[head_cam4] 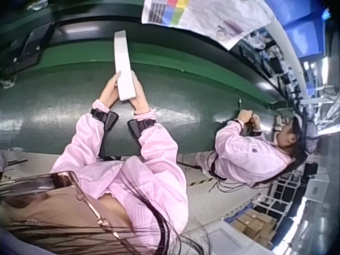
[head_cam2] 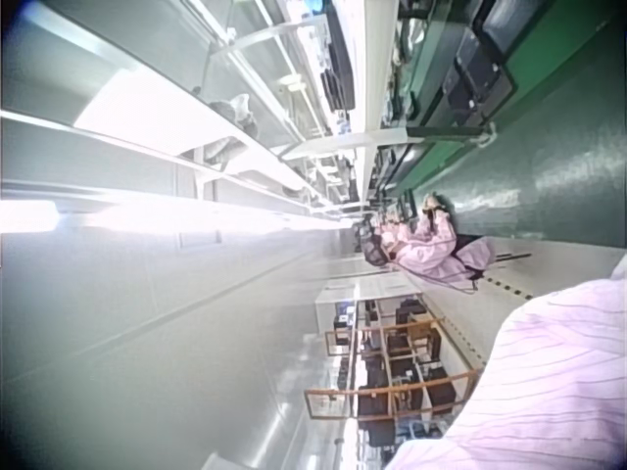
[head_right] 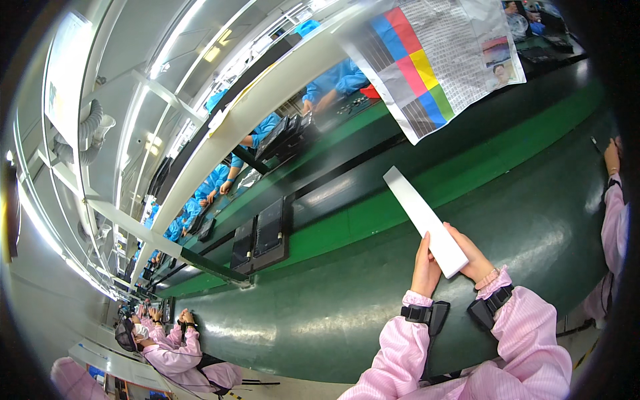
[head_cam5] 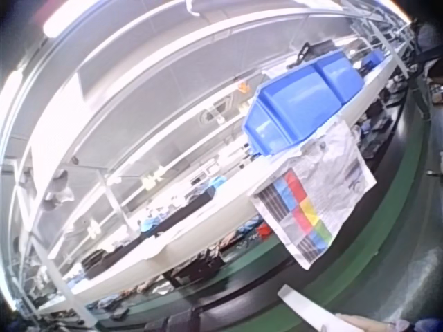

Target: Testing and inspecting digital tablets on an electronics manufacturing assembly line.

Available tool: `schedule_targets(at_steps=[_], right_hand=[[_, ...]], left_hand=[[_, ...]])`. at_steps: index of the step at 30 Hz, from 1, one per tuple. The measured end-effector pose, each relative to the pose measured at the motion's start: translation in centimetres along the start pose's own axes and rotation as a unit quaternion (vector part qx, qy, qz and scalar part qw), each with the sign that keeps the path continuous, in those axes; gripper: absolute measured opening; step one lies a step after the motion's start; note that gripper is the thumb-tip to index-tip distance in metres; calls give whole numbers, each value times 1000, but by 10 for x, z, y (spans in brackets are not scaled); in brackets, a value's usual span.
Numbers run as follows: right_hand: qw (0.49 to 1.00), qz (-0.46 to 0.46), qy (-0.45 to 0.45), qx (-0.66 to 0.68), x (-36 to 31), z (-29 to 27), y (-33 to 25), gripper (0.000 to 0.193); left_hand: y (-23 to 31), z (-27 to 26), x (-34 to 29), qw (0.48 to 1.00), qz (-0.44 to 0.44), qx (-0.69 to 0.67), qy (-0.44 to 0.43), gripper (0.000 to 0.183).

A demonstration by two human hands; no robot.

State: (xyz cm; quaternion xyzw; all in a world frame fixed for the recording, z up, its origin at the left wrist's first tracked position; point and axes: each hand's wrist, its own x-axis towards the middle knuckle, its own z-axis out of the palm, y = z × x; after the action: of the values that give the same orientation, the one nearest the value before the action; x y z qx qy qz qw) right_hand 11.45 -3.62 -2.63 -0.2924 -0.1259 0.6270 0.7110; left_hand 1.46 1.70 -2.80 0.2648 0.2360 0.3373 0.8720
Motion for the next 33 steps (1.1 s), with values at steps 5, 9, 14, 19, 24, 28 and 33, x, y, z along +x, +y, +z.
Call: schedule_targets(at_steps=[5,9,14,19,24,28,33], right_hand=[[1000,-1,8,5,3,-6,2,37],[1000,4,0,7,3,-3,2,36],[1000,7,0,0,0,-1,-1,40],[1000,-3,3,-14,-2,5,-2,44],[1000,-7,-1,-21,-4,7,-3,42],[1000,-5,11,6,4,-5,2,41],[1000,-8,12,-10,2,-3,1,39]], left_hand=[[-5,-9,6,1000,7,10,-11,32],[-6,-16,8,999,9,22,-39,34],[-4,-8,5,1000,5,18,-14,32],[-6,-15,8,1000,5,8,-20,29],[0,1,-1,1000,2,-3,3,28],[-4,-8,2,1000,-2,-8,-17,28],[1,3,-2,1000,-9,-1,19,28]])
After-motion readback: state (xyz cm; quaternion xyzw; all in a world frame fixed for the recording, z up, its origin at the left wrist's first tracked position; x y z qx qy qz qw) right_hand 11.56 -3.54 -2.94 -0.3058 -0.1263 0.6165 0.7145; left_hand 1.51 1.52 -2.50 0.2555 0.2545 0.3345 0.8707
